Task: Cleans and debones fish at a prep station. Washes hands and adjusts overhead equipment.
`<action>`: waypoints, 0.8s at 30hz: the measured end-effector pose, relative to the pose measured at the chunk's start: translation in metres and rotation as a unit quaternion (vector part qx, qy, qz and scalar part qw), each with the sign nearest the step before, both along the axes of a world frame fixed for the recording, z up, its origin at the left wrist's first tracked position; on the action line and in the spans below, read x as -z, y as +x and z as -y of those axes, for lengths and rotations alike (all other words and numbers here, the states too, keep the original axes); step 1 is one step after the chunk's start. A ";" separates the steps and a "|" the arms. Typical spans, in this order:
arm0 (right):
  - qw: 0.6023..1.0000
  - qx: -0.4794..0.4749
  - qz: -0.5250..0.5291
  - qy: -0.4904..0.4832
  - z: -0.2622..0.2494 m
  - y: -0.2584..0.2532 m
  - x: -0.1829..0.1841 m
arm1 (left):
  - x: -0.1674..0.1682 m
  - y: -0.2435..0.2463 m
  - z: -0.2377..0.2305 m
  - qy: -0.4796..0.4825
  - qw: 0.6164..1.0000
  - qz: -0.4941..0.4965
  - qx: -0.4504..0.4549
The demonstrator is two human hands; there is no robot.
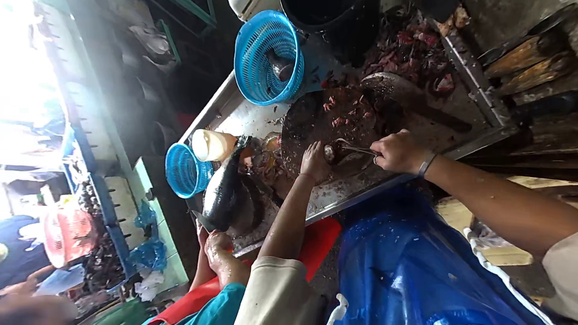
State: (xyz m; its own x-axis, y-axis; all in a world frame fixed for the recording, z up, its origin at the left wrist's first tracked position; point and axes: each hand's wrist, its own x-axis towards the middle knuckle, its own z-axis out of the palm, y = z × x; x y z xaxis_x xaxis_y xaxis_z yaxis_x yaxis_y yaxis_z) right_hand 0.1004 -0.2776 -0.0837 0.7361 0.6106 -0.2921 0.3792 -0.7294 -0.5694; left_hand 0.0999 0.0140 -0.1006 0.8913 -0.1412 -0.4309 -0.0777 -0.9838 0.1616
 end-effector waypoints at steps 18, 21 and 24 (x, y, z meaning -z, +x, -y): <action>0.996 0.003 0.090 0.007 -0.012 -0.005 0.000 | 0.001 -0.007 -0.002 -0.021 1.000 0.011 0.005; 0.994 -0.060 0.092 0.002 -0.042 0.004 0.005 | 0.003 -0.004 -0.007 -0.029 0.999 0.015 0.021; 0.994 -0.069 0.083 0.000 -0.069 0.006 0.004 | 0.004 -0.007 -0.011 -0.029 0.998 0.039 0.040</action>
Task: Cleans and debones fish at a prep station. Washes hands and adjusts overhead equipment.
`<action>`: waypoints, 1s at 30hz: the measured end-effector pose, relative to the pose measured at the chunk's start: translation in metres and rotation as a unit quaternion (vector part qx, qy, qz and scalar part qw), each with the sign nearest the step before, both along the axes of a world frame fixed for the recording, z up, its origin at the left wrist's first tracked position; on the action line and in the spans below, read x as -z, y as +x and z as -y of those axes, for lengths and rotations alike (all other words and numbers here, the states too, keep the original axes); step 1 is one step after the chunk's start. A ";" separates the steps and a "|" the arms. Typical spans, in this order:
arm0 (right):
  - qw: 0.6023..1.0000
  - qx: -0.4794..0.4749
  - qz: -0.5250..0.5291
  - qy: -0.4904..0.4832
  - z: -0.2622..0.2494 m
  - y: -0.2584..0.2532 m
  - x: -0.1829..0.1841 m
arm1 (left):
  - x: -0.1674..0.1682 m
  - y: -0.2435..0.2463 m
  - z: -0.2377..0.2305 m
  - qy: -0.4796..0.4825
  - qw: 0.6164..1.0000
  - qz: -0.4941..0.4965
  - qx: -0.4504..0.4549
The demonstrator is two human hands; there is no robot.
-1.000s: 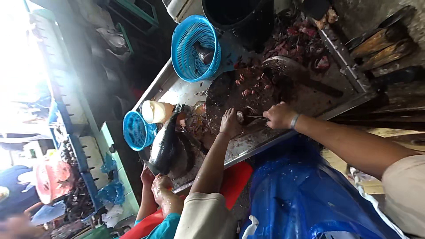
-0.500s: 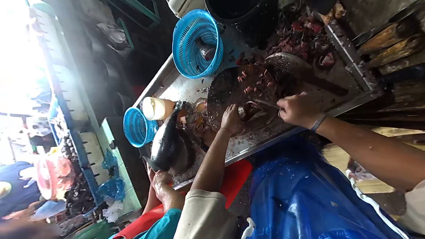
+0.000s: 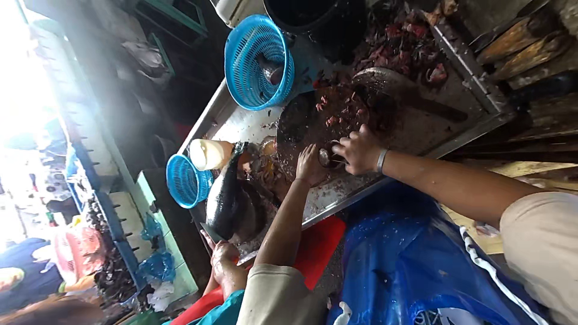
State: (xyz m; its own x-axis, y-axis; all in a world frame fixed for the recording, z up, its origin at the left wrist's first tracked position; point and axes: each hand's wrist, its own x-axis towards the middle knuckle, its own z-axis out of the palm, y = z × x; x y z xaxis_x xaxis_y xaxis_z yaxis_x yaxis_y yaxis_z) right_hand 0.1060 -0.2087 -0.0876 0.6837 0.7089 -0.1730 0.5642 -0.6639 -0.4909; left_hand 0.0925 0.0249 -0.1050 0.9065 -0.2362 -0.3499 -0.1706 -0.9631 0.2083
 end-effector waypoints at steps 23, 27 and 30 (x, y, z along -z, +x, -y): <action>0.977 0.199 -0.016 0.069 0.093 0.005 -0.019 | -0.010 -0.041 -0.010 -0.199 0.965 0.106 -0.135; 0.995 0.060 0.029 0.071 0.064 -0.020 -0.043 | -0.017 -0.048 -0.007 -0.186 0.968 0.092 -0.140; 0.999 -0.009 0.024 0.032 0.031 -0.020 -0.035 | -0.025 -0.049 -0.001 -0.149 0.975 0.074 -0.144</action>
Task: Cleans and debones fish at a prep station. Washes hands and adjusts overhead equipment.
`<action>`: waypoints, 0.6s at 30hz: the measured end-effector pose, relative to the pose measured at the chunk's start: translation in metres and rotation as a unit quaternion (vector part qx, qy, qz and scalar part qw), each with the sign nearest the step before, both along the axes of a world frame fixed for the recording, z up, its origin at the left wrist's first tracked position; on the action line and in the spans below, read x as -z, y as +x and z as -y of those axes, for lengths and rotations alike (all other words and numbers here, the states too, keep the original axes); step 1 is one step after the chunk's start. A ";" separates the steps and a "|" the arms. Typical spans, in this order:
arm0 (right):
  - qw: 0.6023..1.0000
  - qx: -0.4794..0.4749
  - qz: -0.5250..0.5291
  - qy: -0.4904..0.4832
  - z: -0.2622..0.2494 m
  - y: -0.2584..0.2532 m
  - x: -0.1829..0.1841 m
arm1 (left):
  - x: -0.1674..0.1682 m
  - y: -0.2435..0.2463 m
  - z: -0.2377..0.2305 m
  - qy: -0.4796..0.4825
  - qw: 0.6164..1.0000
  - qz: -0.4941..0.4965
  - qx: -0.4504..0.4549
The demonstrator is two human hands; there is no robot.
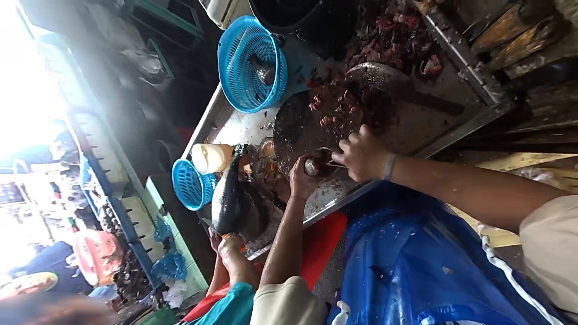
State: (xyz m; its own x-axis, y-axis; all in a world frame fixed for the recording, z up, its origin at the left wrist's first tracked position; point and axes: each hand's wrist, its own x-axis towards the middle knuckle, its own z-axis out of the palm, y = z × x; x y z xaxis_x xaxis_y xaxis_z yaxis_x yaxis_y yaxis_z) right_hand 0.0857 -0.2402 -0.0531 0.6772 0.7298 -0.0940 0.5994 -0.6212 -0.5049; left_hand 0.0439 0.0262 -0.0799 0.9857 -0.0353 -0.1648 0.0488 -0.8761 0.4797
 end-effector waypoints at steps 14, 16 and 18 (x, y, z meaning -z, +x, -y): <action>0.995 -0.083 -0.060 -0.017 -0.021 0.035 0.044 | -0.005 0.014 -0.049 0.079 0.994 -0.082 0.004; 0.991 -0.058 -0.117 -0.006 -0.020 0.041 0.049 | 0.001 0.027 -0.055 0.068 0.993 -0.093 0.018; 0.994 -0.029 -0.097 -0.034 -0.017 0.036 0.048 | 0.009 0.037 -0.058 0.061 0.991 -0.110 0.052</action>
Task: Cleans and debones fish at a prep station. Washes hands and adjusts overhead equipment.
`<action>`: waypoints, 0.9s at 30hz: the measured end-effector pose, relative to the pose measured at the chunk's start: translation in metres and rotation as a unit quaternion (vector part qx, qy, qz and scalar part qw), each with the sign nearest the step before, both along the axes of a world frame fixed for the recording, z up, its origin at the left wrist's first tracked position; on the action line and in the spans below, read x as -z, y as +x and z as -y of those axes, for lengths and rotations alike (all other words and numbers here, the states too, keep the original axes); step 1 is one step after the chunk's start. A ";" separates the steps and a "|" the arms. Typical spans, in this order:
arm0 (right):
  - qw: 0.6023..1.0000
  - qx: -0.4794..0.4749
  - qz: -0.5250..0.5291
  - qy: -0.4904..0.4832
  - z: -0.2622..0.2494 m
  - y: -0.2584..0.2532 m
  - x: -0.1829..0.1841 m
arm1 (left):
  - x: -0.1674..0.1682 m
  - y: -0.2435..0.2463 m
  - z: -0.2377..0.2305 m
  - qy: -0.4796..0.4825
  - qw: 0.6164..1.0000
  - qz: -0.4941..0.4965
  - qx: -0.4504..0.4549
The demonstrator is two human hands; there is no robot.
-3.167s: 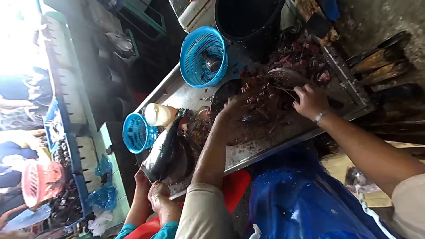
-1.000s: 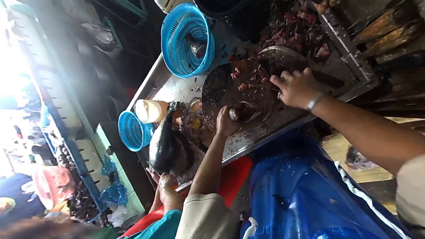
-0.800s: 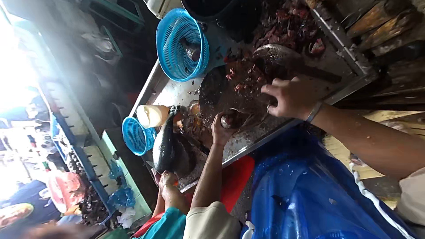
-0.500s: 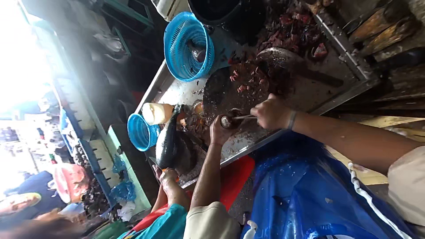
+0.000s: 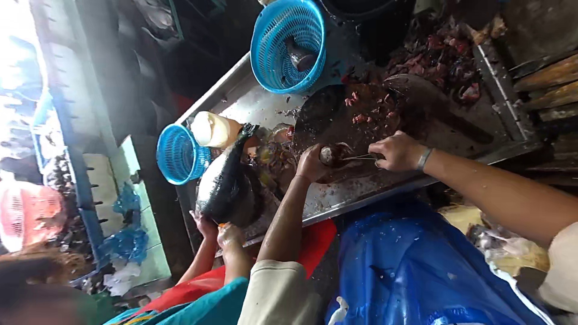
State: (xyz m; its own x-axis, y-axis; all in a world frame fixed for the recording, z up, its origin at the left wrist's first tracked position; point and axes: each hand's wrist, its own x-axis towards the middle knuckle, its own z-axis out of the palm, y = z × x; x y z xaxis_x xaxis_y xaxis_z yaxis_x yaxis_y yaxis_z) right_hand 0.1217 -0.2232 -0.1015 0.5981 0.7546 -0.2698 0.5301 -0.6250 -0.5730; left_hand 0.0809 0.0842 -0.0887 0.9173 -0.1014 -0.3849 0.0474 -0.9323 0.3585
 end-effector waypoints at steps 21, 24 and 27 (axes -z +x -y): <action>0.991 -0.039 -0.114 0.063 -0.026 0.010 0.024 | 0.020 0.018 -0.014 -0.113 0.993 -0.025 0.026; 0.874 0.105 -0.417 0.225 -0.016 0.012 0.024 | 0.021 0.015 -0.005 -0.099 0.995 -0.011 -0.025; 0.738 0.213 -0.562 0.306 -0.010 -0.001 0.023 | 0.024 0.009 0.004 -0.081 0.994 0.005 -0.073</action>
State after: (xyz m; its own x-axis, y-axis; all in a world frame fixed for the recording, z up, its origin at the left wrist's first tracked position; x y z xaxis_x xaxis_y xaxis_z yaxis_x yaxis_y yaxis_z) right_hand 0.1203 -0.2137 -0.1249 0.4742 0.7488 -0.4631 -0.6656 -0.0394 -0.7453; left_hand 0.0897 0.0799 -0.1123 0.9308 -0.0274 -0.3644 0.1724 -0.8463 0.5040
